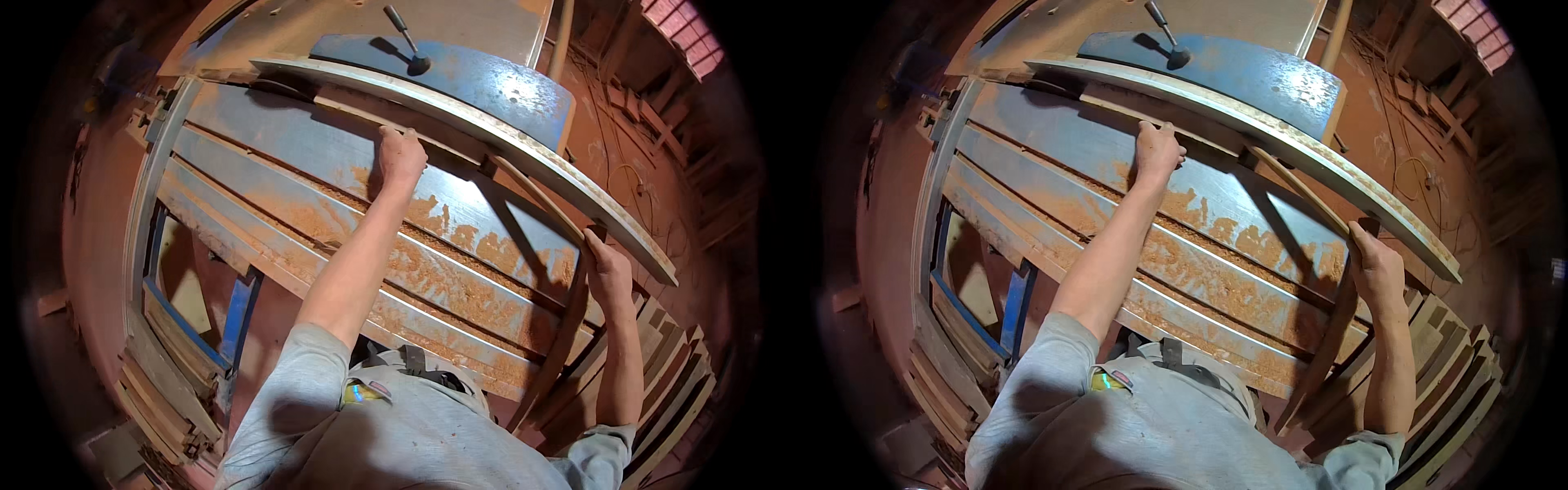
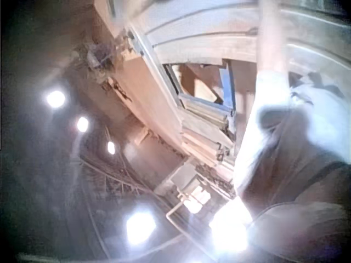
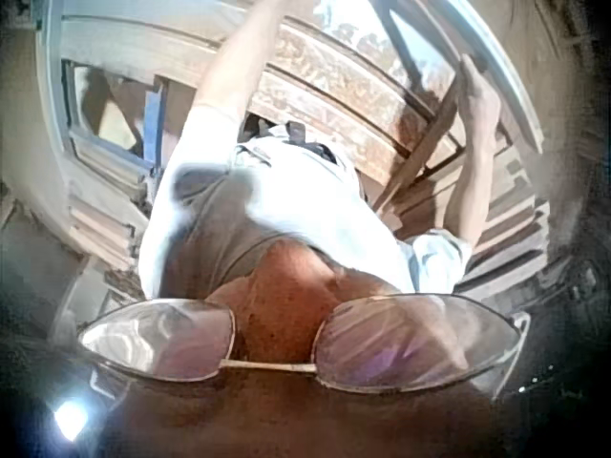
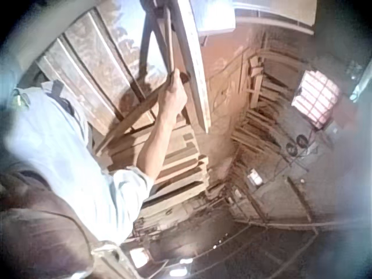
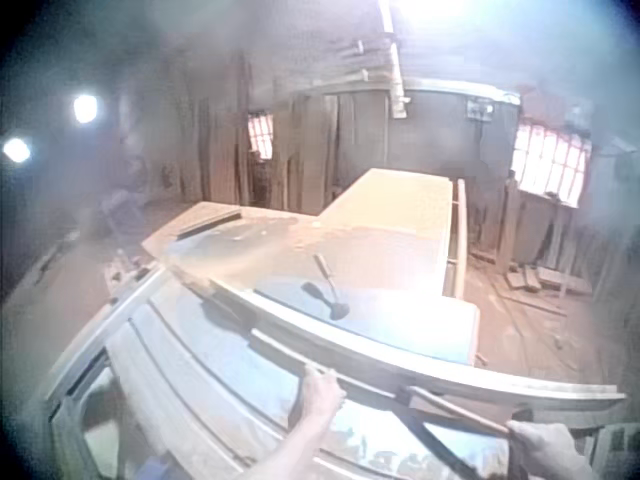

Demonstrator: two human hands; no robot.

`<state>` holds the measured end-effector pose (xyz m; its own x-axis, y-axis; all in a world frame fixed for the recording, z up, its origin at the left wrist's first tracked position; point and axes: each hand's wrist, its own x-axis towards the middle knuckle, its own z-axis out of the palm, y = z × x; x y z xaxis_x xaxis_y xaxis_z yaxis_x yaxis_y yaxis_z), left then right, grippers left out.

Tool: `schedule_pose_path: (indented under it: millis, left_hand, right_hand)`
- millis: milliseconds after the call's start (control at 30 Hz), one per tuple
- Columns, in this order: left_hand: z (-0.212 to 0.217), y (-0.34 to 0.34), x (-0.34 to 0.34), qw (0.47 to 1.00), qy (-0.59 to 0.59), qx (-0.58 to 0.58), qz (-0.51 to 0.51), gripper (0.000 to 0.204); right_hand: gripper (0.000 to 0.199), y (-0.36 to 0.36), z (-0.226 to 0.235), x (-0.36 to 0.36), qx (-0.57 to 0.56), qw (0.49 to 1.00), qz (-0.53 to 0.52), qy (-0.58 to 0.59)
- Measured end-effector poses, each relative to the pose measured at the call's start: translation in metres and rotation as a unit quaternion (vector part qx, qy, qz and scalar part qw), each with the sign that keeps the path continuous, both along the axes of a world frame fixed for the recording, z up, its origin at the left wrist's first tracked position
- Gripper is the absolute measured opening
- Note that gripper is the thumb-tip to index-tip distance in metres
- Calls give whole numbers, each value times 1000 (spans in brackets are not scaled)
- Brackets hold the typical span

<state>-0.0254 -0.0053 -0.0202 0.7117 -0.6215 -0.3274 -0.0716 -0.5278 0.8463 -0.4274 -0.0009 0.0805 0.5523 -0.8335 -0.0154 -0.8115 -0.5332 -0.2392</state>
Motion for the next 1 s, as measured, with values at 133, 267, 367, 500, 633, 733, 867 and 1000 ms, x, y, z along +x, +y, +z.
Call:
schedule_pose_path:
  millis: [133, 267, 367, 500, 633, 733, 867, 1000]
  left_hand:
    - [1, 2, 11, 1000, 9, -5, 14, 39]
    - [20, 3, 20, 999, 32, 14, -2, 38]
    - [13, 5, 24, 1000, 18, -7, 9, 39]
    - [13, 3, 29, 1000, 11, -18, 13, 41]
    - [7, 3, 42, 999, 16, -25, 34, 37]
    - [13, 3, 56, 997, 52, -34, 53, 33]
    - [18, -2, 57, 998, 42, 18, 34, 31]
    - [22, 0, 62, 998, 46, 1, 45, 33]
  right_hand:
    - [27, -5, -11, 4, -29, 999, 25, -36]
    - [26, -14, -18, 10, -39, 998, 37, -31]
    - [27, -18, -24, 10, -40, 997, 51, -33]
    - [27, -23, -25, 14, -45, 997, 60, -34]
    - [23, -26, -23, 29, -49, 993, 80, -66]
    - [24, -30, -23, 49, -53, 993, 86, -56]
    - [22, -31, -4, 55, -26, 997, 67, 8]
    - [22, -35, -6, 58, -43, 995, 88, -9]
